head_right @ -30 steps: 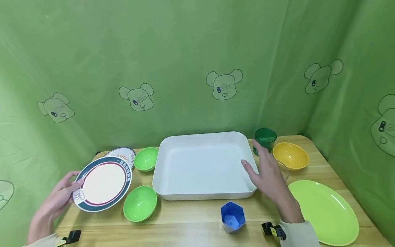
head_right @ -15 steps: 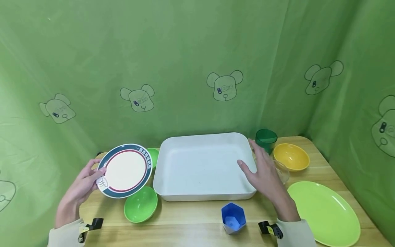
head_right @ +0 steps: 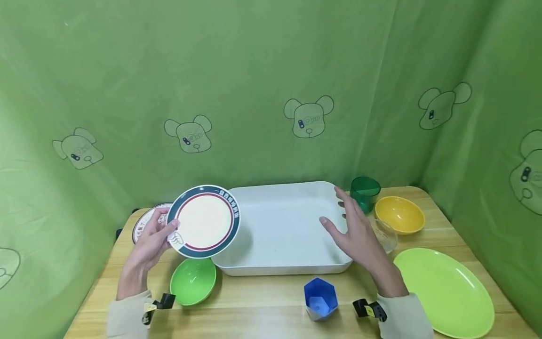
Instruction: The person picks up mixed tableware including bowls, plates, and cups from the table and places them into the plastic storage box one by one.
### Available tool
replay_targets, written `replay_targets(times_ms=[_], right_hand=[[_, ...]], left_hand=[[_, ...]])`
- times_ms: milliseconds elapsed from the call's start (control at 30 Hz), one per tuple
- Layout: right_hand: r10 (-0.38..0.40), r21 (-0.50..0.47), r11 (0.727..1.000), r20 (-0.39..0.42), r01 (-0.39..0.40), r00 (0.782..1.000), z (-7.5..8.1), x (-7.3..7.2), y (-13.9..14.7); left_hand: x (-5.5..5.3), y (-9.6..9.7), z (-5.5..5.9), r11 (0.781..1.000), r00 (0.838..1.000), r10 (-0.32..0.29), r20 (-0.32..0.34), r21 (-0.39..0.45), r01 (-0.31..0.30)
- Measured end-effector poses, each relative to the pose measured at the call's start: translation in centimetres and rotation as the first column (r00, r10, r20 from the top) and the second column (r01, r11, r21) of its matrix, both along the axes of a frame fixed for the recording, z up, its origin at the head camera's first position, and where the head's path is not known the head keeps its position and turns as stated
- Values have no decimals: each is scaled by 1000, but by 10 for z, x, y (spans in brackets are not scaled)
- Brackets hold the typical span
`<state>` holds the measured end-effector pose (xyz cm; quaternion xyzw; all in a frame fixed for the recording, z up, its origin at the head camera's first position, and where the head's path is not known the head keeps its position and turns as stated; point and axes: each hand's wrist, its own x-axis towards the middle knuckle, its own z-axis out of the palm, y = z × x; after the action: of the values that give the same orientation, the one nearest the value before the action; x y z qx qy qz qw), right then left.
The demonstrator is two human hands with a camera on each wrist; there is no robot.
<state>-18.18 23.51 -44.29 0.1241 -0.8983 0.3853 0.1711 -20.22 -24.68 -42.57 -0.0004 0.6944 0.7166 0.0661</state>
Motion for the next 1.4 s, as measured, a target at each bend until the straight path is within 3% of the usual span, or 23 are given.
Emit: replay_targets(times_ms=[300,500,733,933,1100,1300,1400], right_hand=[[58,-15,998,65,-57,996,8,-4,-7],[125,-25,992,137,-123,983,13,-13,-21],[203,-61,979,274,-194,940,19,-24,-39],[248,-90,969,292,-232,924,21,-28,-50],[296,-207,950,343,-236,891,20,-32,-59],[391,-412,883,378,-225,839,26,-40,-67],[375,-431,884,423,-182,825,29,-44,-69]], left_hand=[[-4,53,1,994,999,26,-28,104,-23],[-4,80,-2,986,997,63,-38,159,-56],[-4,101,-7,982,998,65,-19,179,-61],[-2,111,-13,972,996,88,-7,220,-84],[-1,117,-16,963,997,82,-2,257,-79],[0,121,-17,954,996,92,1,285,-88],[1,123,-18,952,997,77,5,296,-75]])
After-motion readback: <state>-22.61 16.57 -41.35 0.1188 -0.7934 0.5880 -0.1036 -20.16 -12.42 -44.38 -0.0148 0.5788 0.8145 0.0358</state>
